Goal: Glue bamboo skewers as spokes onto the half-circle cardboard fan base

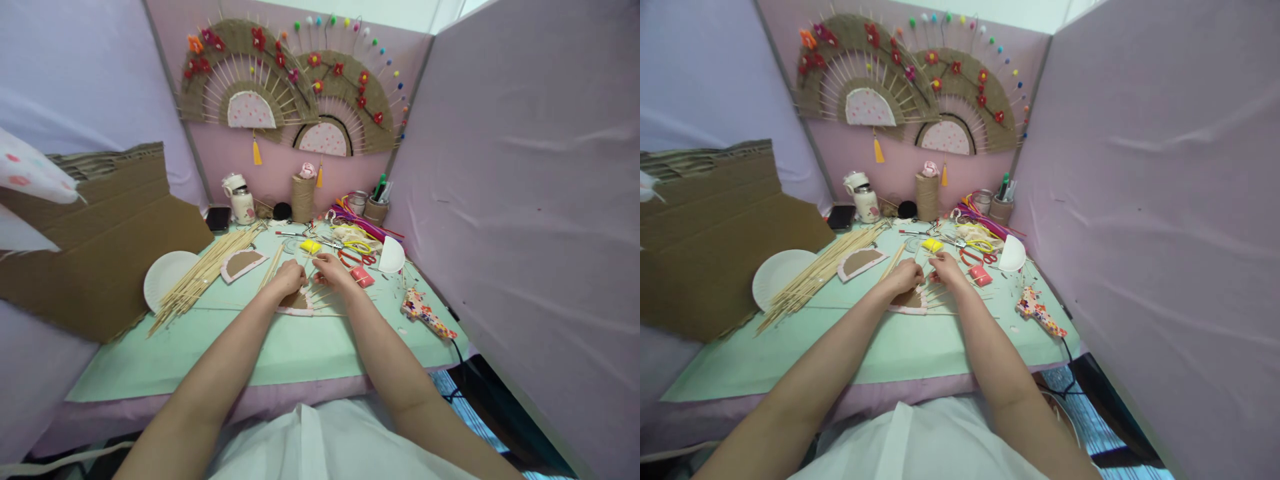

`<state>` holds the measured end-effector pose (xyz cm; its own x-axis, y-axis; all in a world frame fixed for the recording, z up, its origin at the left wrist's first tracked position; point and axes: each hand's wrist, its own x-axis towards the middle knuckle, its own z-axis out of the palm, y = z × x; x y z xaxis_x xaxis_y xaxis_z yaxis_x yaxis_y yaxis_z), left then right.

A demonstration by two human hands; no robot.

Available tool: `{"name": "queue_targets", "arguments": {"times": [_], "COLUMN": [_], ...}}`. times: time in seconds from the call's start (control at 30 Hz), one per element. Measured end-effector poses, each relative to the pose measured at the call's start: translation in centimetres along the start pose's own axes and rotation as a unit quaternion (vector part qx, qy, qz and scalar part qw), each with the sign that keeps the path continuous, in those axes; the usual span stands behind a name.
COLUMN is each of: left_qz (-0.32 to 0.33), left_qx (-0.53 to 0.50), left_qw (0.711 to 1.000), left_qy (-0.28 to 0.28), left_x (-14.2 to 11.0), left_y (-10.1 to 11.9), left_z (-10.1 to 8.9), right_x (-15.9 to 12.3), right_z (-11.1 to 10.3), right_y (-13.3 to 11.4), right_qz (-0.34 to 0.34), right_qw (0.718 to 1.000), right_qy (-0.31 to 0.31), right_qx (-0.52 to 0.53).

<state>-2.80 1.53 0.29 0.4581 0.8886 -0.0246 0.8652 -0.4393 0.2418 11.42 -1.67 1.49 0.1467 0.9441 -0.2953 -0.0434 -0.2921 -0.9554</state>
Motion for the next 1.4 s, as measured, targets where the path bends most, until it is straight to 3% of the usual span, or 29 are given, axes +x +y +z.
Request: {"name": "queue_targets", "arguments": {"times": [1.4], "left_qz": [-0.005], "left_qx": [0.002], "left_qw": [1.000], "left_qy": [0.000], "left_x": [-0.80], "left_y": [0.14], "left_z": [-0.49], "right_x": [0.24], "right_z": [0.10], "right_y": [0.57], "right_qz": [-0.010], "right_qw": [1.000], "right_qy": [-0.016], "right_qx": [0.008]}}
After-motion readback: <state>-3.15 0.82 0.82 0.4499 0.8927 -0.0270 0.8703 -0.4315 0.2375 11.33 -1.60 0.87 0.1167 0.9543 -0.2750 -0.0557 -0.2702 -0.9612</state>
